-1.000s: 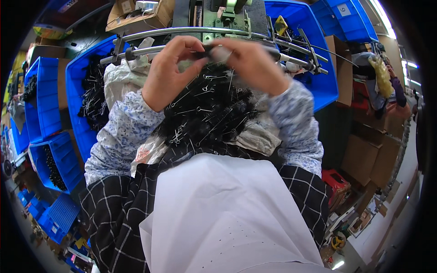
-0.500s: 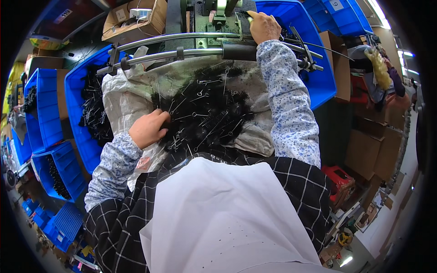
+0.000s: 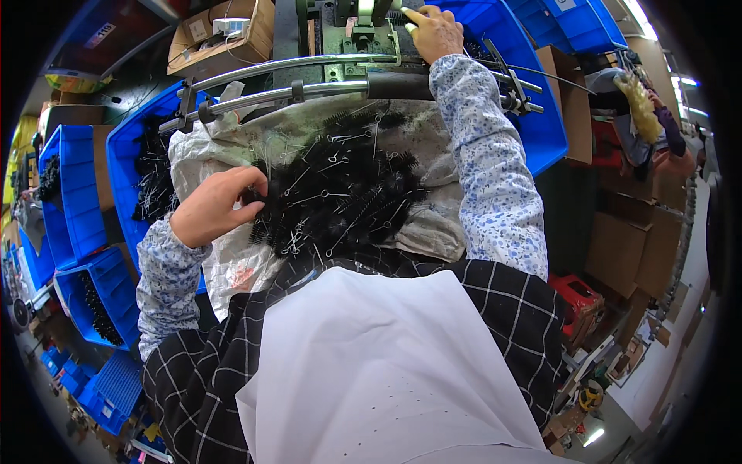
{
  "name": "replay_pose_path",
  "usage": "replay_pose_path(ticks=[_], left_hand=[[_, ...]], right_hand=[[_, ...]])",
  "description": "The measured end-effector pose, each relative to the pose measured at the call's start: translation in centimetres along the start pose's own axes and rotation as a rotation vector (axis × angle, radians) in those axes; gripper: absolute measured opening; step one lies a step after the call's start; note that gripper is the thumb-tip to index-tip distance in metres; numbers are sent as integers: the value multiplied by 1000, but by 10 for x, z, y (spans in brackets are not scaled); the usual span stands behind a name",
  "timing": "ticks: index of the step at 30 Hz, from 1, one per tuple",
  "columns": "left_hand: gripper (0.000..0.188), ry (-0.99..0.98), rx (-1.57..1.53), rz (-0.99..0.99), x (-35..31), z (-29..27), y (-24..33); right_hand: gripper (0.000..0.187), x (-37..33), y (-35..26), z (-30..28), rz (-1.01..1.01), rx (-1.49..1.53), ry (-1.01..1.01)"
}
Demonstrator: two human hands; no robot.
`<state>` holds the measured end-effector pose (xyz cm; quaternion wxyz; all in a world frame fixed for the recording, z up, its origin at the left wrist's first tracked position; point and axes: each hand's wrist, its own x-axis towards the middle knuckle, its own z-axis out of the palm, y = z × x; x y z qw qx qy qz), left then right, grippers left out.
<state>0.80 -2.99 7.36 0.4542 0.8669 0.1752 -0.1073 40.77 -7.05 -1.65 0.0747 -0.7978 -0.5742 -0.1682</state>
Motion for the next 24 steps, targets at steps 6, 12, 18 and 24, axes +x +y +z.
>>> replay_pose_path(ticks=[6,12,18,24], left_hand=[[17,-1,-62,5,-4,-1,-4],[19,47,-108,-31,-6,-22,12],[17,236,-127,-21,-12,-47,24],[19,381,-191,63,-15,-43,18]], right_hand=[[40,-16,1,5,214,64,6],[37,-10,-24,6,169,146,61],[28,6,-69,-8,188,87,-56],[33,0,-63,-14,197,64,-18]])
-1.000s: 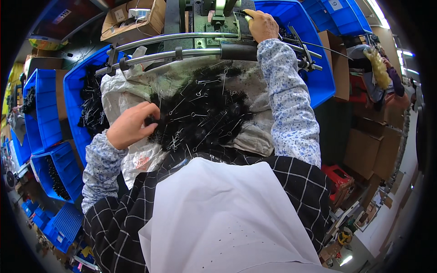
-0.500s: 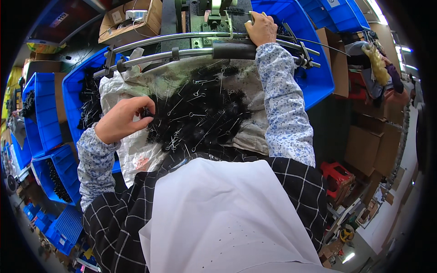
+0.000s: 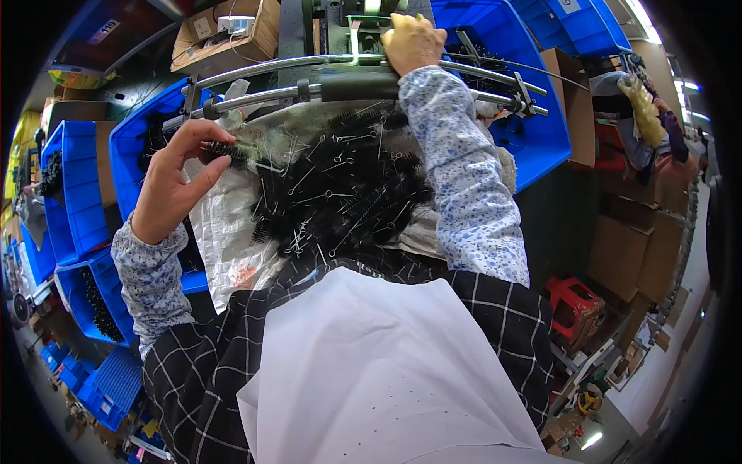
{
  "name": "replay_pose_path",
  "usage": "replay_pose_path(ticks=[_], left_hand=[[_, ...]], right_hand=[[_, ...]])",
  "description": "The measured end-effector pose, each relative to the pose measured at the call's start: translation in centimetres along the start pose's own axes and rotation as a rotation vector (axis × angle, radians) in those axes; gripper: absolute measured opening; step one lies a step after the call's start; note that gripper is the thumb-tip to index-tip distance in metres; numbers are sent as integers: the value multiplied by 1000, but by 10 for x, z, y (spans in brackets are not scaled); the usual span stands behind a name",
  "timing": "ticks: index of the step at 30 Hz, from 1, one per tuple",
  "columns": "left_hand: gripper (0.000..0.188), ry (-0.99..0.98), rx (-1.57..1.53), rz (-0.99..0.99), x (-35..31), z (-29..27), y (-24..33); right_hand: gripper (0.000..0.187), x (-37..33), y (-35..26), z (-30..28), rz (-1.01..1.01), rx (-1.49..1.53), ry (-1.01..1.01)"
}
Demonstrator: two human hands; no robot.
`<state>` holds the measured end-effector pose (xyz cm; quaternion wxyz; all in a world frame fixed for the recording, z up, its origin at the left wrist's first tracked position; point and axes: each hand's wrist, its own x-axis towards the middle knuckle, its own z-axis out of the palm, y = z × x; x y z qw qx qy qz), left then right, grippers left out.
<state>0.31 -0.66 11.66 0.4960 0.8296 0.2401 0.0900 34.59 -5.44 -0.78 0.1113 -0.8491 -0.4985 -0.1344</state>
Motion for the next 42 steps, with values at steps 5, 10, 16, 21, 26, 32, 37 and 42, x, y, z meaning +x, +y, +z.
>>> replay_pose_path(ticks=[5,10,16,21,26,32,37,42], left_hand=[[19,164,-103,6,-9,3,-10],[20,163,-119,129,-1,7,-16],[24,82,-201,196,13,21,-10],[26,80,-219,226,28,43,-11],[23,327,-150,329,53,82,-6],[35,240,-37,158,36,80,-13],[48,-296,417,-8,0,84,-70],[45,-251,527,-141,-9,100,-70]], right_hand=[[38,-3,47,11,-36,-37,68],[30,15,70,1,57,-46,-114],[27,31,122,10,-100,8,-207],[30,7,131,-69,127,-190,300],[27,-57,-16,-118,-132,739,-731],[28,-70,-28,-81,-310,732,-233],[22,-10,40,-14,-60,-15,63],[23,3,34,-2,-111,-112,3]])
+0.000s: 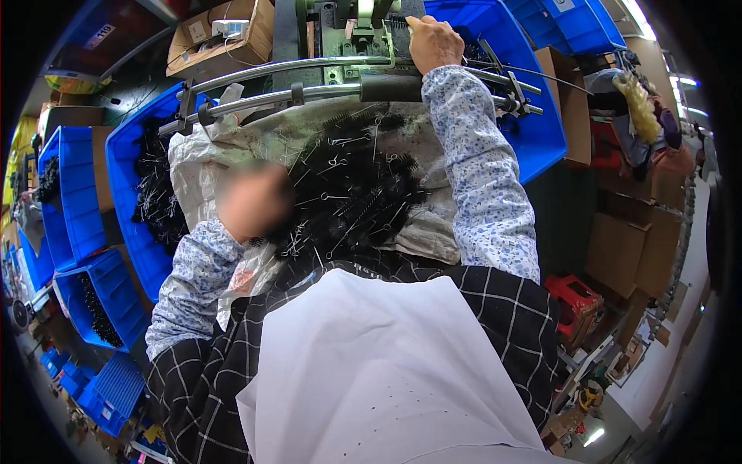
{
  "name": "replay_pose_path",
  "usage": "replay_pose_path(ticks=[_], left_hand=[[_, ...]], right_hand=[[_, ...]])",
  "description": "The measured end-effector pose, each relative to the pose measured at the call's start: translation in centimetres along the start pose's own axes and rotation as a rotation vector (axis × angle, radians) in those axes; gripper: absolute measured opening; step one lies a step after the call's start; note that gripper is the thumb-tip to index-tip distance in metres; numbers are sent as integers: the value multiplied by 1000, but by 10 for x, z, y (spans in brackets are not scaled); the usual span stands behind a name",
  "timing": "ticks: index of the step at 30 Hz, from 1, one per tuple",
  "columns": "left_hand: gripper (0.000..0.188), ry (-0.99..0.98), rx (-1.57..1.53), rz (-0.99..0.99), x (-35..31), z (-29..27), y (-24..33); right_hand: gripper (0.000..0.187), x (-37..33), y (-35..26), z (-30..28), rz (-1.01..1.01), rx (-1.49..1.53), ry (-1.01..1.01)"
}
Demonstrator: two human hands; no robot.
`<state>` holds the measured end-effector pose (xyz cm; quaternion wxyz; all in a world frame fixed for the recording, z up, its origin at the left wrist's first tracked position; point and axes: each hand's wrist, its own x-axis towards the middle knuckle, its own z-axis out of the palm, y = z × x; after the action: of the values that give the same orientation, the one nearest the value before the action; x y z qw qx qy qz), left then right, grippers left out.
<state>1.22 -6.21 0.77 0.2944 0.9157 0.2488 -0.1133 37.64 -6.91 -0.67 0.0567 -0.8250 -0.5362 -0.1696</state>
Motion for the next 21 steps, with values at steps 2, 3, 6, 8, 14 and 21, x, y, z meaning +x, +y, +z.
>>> replay_pose_path(ticks=[2,3,6,8,14,21], left_hand=[[43,21,-40,32,1,-7,2],[41,62,-67,75,2,-10,3],[38,146,-180,80,-8,-18,5],[33,138,-319,44,-9,-32,11],[25,280,-235,109,-15,-67,16],[28,471,-411,75,-22,-87,10]], right_hand=[[23,-1,5,1,-7,8,15],[23,-2,8,0,-11,11,22],[23,1,-2,9,-5,133,30],[25,2,9,17,-17,174,27],[30,5,14,19,2,167,19],[39,-7,19,21,94,176,-1]])
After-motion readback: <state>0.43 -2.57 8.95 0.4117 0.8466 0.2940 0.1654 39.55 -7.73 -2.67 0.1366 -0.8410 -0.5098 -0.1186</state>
